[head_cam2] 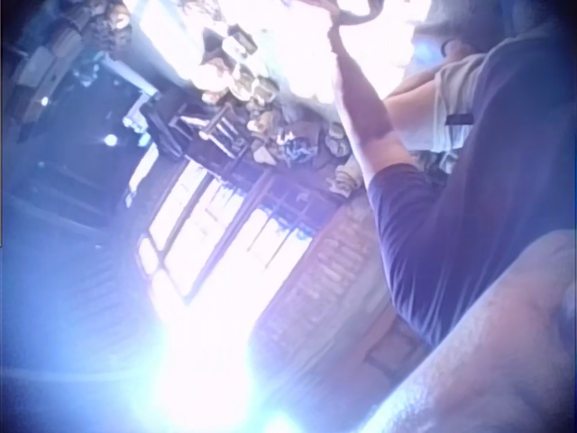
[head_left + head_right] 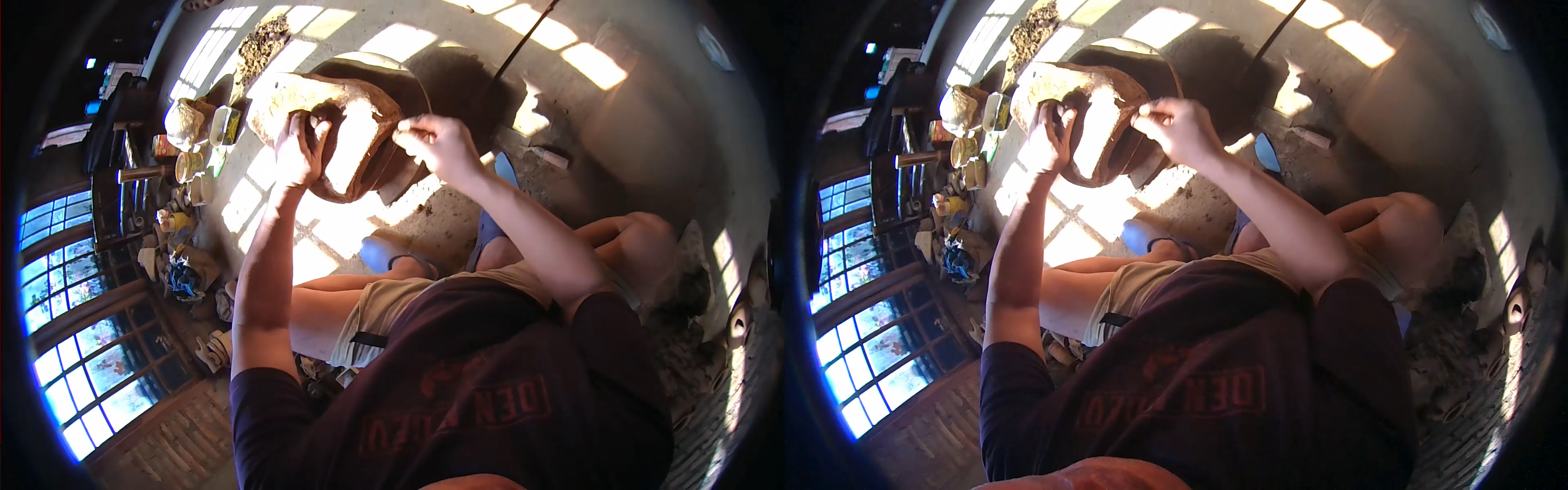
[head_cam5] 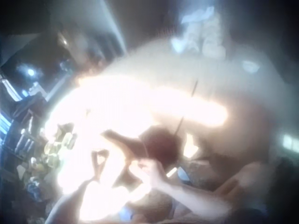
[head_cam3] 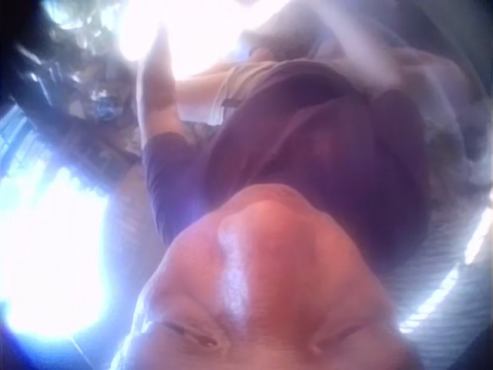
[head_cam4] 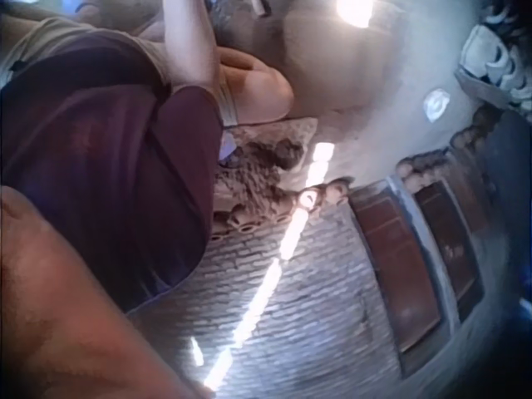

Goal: The person presses clay into two mold sections, joins the mold halves together, and smooths the interior clay along the seams by hand.

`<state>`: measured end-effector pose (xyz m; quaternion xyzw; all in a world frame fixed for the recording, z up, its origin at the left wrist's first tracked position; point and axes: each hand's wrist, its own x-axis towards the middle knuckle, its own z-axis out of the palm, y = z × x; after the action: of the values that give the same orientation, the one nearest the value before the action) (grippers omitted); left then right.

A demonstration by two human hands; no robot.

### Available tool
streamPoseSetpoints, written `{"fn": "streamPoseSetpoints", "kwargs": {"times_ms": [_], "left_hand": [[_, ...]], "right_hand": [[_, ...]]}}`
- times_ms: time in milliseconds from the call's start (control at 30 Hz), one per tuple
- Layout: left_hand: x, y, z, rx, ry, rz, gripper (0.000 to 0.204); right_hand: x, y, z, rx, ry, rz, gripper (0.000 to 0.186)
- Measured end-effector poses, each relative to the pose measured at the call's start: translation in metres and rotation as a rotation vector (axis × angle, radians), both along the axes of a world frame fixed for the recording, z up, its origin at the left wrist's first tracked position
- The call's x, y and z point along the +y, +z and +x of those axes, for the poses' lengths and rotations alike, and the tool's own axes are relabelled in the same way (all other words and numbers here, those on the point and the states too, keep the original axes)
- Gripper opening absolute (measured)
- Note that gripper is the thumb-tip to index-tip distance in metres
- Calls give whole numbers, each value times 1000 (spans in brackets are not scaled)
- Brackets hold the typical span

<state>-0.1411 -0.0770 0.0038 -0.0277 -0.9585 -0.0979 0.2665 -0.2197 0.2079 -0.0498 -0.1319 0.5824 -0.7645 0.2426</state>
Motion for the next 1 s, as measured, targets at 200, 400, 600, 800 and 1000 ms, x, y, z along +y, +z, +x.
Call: {"fn": "streamPoseSetpoints", "kwargs": {"times_ms": [200,400,600,800,1000], "left_hand": [[117,13,54,-364,-139,229,34],[160,4,96,-1088,107,961,77],[172,18,99,-1018,175,1277,63],[167,-13,100,-906,-60,1094,51],[161,7,96,-1014,-44,1031,63]], "right_hand": [[33,28,60,1016,20,296,45],[69,5,94,1095,307,480,32],[73,23,87,990,193,389,36],[76,6,93,930,270,516,30],[80,6,93,1069,217,492,16]]}}
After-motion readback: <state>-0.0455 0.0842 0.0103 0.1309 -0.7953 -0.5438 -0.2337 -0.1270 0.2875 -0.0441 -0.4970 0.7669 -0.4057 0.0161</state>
